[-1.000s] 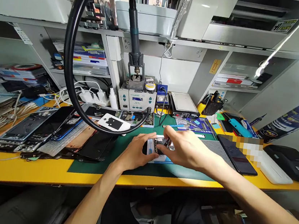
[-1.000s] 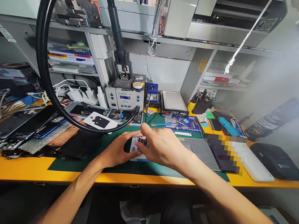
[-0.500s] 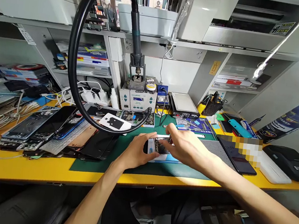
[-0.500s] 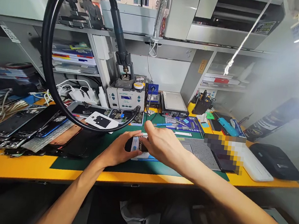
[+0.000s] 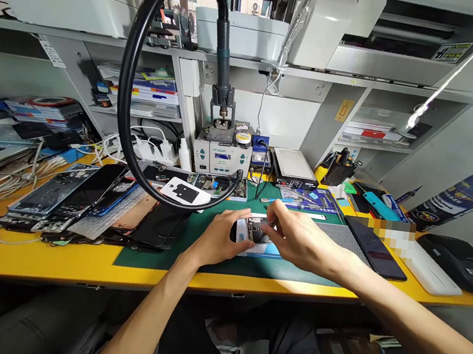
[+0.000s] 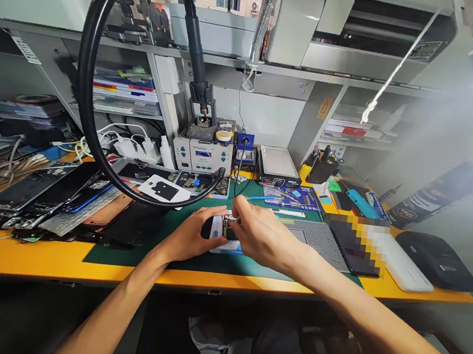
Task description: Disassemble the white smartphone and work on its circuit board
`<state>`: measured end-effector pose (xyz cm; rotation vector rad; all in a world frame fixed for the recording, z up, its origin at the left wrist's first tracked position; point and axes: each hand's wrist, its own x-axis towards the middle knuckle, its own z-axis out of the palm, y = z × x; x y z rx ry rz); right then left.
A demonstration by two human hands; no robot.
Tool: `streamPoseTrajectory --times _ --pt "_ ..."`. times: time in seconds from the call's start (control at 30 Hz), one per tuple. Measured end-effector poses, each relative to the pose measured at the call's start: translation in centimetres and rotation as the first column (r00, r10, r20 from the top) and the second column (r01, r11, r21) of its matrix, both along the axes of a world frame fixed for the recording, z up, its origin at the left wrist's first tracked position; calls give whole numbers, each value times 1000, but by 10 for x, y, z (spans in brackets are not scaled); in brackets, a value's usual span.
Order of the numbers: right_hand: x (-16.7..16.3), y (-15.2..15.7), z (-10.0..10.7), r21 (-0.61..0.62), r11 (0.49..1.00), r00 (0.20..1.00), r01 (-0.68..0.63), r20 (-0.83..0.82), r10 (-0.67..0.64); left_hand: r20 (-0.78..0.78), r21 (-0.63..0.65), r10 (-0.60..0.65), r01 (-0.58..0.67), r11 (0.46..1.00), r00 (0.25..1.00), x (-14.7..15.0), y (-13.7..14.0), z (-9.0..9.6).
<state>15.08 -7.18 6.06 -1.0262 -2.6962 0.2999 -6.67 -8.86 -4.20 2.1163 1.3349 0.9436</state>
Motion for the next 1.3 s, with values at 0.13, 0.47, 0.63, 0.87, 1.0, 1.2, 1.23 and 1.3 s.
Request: streamPoseTrajectory --times 0.13,0.47,0.63,0.87,1.0,1.2,1.23,1.3 --pt "0 2 3 33 999 998 24 51 -26 21 15 12 -12 1000 1000 -1 0 -4" --pt "-2 2 8 16 1000 999 -14 40 14 26 3 11 -11 1000 1000 -1 -1 -2" --pt "-4 1 5 46 999 1000 11 0 -11 26 1 17 -17 1000 1000 -2 -1 -3" --pt "1 2 0 115 991 997 68 15 -70 59 5 33 -33 999 998 -1 0 -6" --pt "6 2 -1 100 995 1000 -15 23 13 42 -3 15 -15 1000 999 -1 0 -7" --pt "11 0 2 91 996 999 22 24 -25 46 22 35 -36 999 998 -1 -1 -10" --pt "11 0 2 92 995 999 24 23 -26 41 18 37 -38 999 998 -2 -1 -11" --pt "12 1 1 124 989 996 85 9 -86 38 6 47 -48 999 998 -1 -1 -11"
